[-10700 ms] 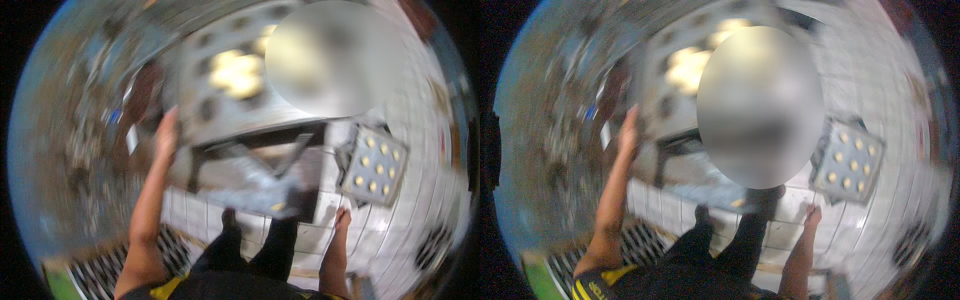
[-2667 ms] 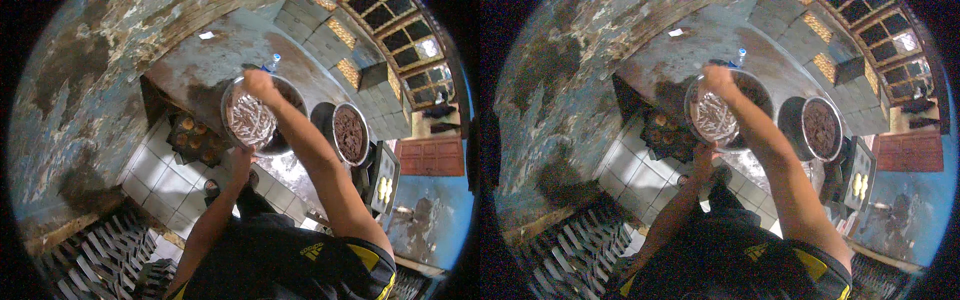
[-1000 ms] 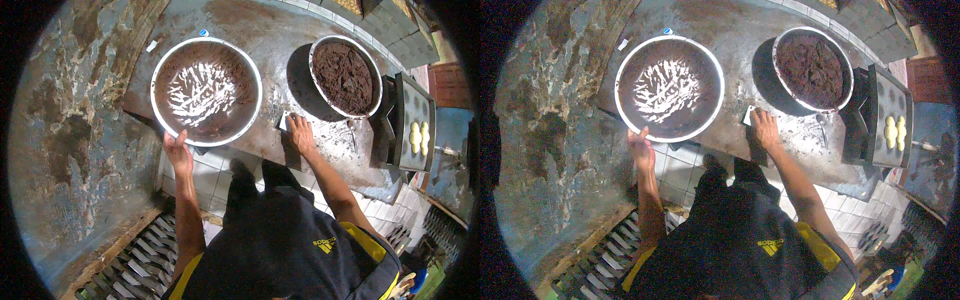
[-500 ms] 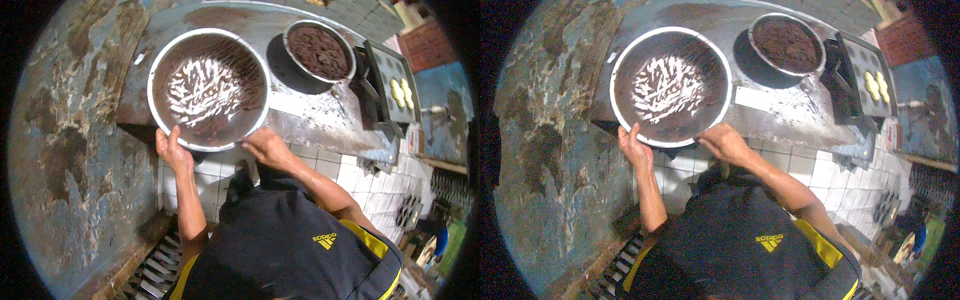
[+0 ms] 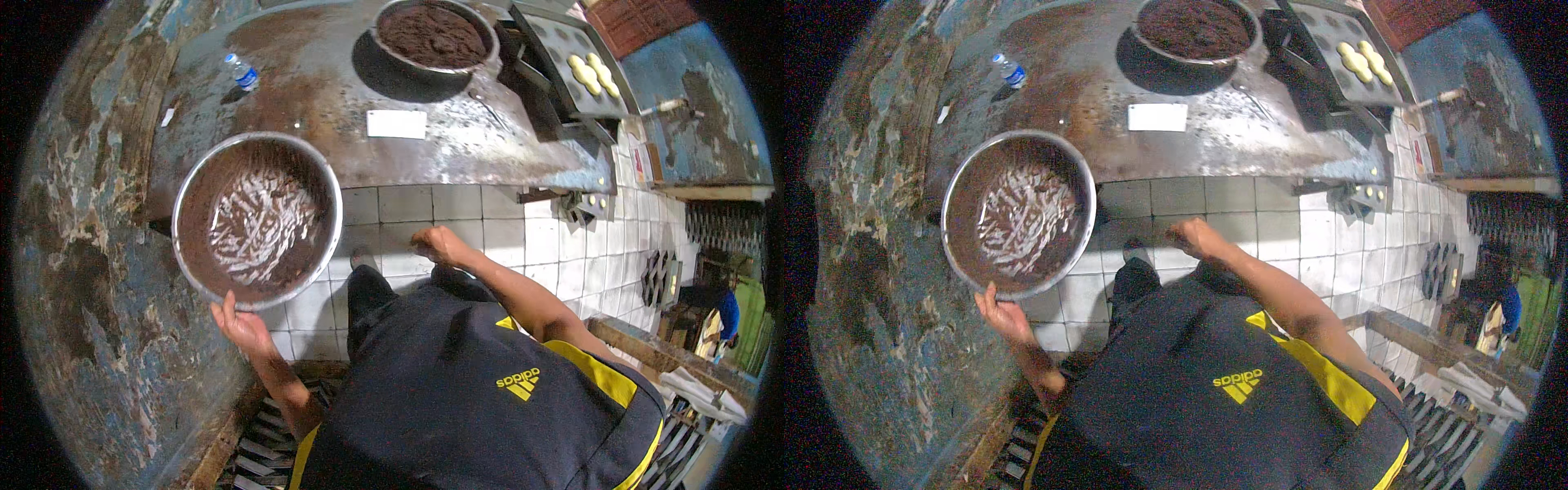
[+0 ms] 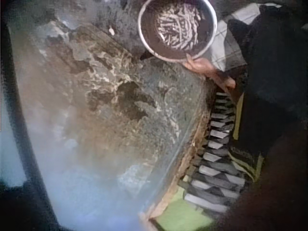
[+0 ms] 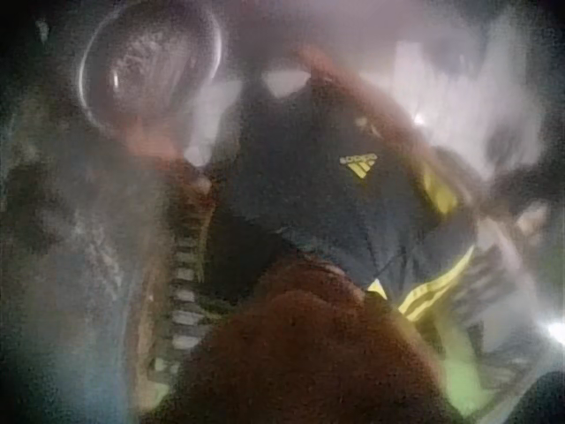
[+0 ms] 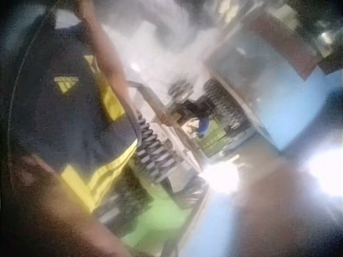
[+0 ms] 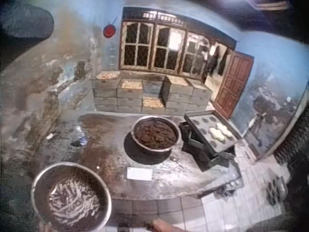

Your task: The person scoops dark filling from a bowl into pieces of dough, seals the dough into balls, and places them onto a metal tray. Later, the person uses a scraper to clean the inside of a large metal bowl.

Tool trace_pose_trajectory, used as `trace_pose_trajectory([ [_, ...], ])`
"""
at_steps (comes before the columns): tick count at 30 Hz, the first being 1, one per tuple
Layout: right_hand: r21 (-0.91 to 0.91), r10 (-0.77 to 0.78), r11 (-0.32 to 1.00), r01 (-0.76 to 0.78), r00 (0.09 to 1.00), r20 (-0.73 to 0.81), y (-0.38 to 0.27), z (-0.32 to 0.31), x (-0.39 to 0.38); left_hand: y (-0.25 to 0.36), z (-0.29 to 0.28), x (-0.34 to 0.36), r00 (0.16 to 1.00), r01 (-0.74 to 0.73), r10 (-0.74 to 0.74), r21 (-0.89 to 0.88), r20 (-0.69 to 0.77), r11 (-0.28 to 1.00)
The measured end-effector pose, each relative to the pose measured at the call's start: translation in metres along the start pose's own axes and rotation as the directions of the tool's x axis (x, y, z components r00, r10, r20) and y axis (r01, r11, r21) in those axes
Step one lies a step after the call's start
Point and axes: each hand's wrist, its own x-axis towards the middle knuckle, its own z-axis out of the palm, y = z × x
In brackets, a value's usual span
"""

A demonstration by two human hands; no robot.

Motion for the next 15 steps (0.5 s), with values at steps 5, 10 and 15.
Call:
trace_pose_trajectory([
  [5, -0.062, 0.237, 0.967, -0.246, 0.964, -0.122, 0.048, -0.004, -0.074, -0.010, 0.024, -0.087, 0.988, -0.039, 0.030, 0.054, 0.151, 0.998],
  [10, 0.177, 0.328, 0.937, -0.301, 0.933, -0.147, 0.084, -0.007, -0.175, -0.005, 0.051, -0.162, 0.990, 0.045, -0.057, 0.091, 0.129, 0.995],
  [15, 0.716, 0.565, 0.620, -0.321, 0.816, -0.123, 0.049, -0.052, -0.242, 0.053, 0.063, -0.168, 0.952, 0.148, -0.151, 0.032, 0.267, 0.989],
])
